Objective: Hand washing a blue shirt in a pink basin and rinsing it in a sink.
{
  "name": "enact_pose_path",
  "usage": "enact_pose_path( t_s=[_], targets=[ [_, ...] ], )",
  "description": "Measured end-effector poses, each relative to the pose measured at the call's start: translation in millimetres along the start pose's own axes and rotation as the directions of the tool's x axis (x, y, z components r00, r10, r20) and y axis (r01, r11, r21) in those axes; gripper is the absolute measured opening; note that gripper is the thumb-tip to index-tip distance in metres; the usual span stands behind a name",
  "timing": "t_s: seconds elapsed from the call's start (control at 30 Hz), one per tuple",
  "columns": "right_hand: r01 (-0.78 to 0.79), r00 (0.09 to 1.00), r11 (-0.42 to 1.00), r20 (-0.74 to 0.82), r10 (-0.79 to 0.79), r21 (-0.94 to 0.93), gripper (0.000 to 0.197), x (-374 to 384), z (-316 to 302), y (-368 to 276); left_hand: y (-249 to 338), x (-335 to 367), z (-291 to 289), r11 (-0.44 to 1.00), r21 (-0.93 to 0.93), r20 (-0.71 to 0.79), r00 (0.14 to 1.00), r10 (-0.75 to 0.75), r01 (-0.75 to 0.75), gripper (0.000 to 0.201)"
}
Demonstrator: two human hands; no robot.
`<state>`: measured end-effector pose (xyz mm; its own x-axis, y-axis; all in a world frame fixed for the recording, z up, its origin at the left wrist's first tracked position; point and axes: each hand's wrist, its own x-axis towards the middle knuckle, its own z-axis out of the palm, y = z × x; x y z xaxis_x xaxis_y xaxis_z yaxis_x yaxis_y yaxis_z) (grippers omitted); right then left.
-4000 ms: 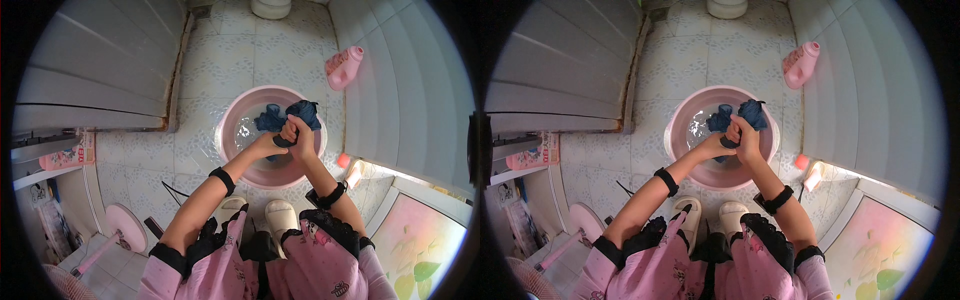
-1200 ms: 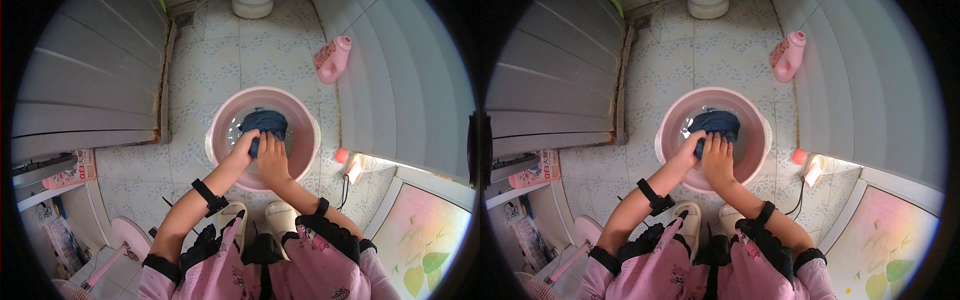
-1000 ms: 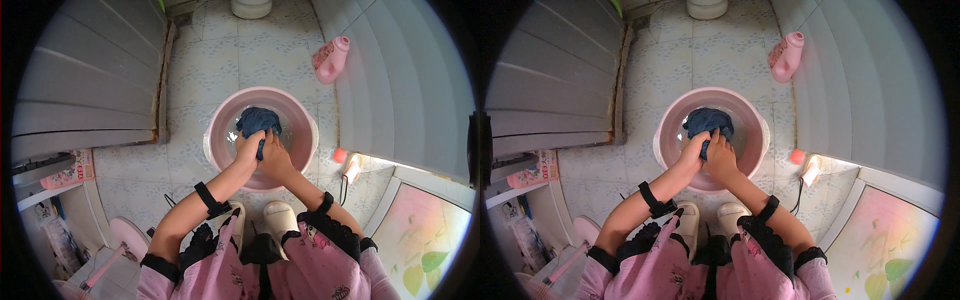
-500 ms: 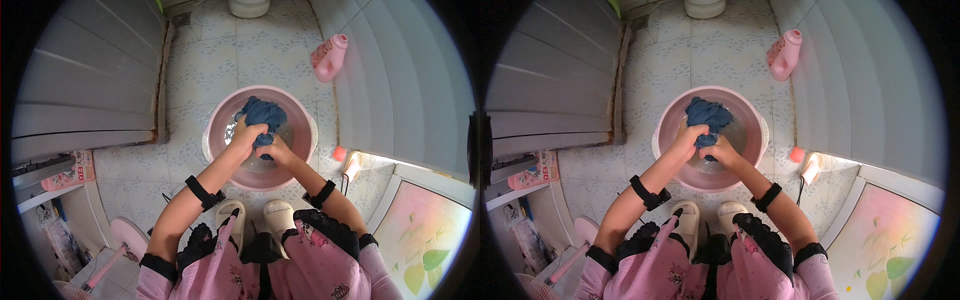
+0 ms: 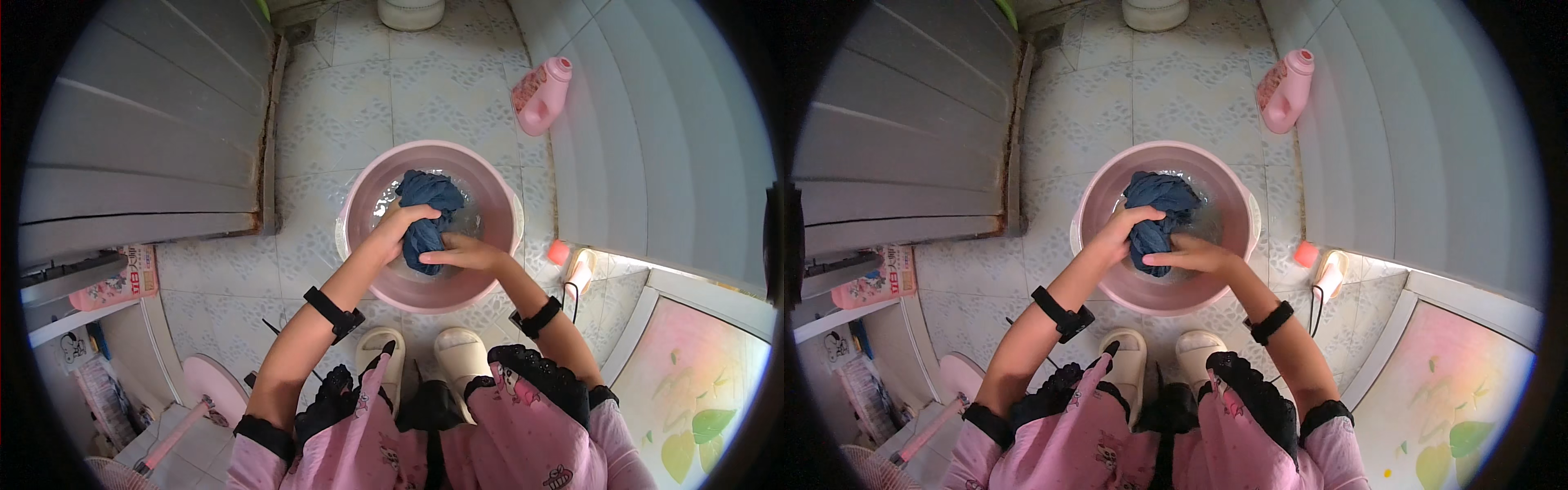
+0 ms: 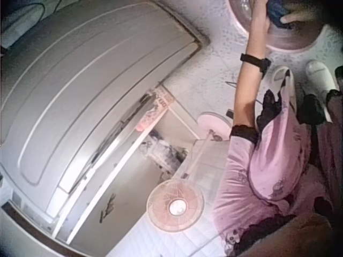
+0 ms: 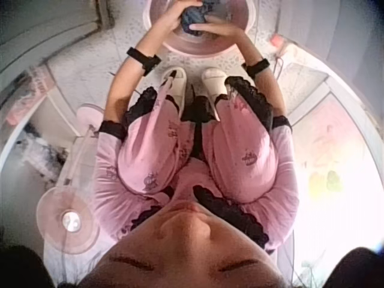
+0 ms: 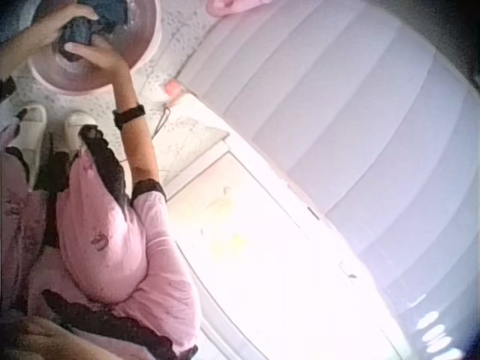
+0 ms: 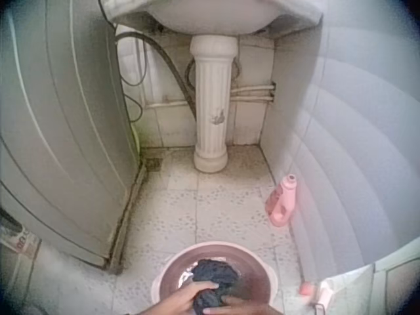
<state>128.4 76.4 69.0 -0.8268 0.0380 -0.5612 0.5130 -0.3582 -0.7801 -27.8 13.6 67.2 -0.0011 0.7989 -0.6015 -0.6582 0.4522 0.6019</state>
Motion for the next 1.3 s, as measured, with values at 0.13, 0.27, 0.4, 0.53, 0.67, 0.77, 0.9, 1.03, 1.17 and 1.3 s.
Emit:
enact_pose_path(
  t_s=[0.13,0.27,0.4,0.53,0.67,0.77,0.9,1.03,1.17,1.3],
  targets=[
    [-0.149,0.988,0.930,-0.079,0.130,-0.335,0.061,-10,-42,12,10,-9,-4,1.000,0.020,-0.016,1.000,-0.003,0.003,0.037],
    [-0.100,0.874,0.862,-0.458,-0.163,-0.497,0.070,-10,-50,24,22,-19,0,0.988,0.025,0.013,0.988,-0.154,0.154,0.042],
    [0.377,0.708,0.720,-0.320,-0.629,-0.582,0.066,11,-40,15,34,-27,23,0.990,0.094,0.141,0.983,-0.118,0.105,0.045],
    [0.559,0.640,0.602,-0.165,-0.750,-0.569,0.055,25,-47,17,27,-29,19,0.957,0.288,0.283,0.951,-0.123,0.038,0.049],
    [0.499,0.829,0.833,-0.149,-0.539,-0.237,0.044,17,-58,19,22,-27,12,0.932,0.361,0.258,0.962,-0.090,-0.010,0.052],
    [0.463,0.799,0.875,-0.494,-0.343,0.141,0.036,16,-50,20,19,-22,-5,0.900,0.436,0.101,0.994,-0.040,-0.009,0.053],
    [0.542,0.822,0.636,-0.504,-0.266,0.549,0.030,8,-27,-9,17,-20,-2,0.942,0.316,-0.129,0.978,0.163,-0.115,0.048],
    [0.468,0.884,0.382,-0.414,-0.219,0.797,0.028,7,-7,-43,18,-12,-11,0.923,0.346,-0.068,0.977,0.201,-0.166,0.057],
    [0.528,0.848,0.357,-0.457,-0.267,0.770,0.027,13,-8,-39,26,-15,1,0.843,0.511,0.200,0.977,0.073,-0.167,0.065],
    [0.530,0.848,0.440,-0.460,-0.264,0.725,0.027,15,-2,-40,34,-23,15,0.814,0.558,0.166,0.983,0.080,-0.160,0.057]
  ],
)
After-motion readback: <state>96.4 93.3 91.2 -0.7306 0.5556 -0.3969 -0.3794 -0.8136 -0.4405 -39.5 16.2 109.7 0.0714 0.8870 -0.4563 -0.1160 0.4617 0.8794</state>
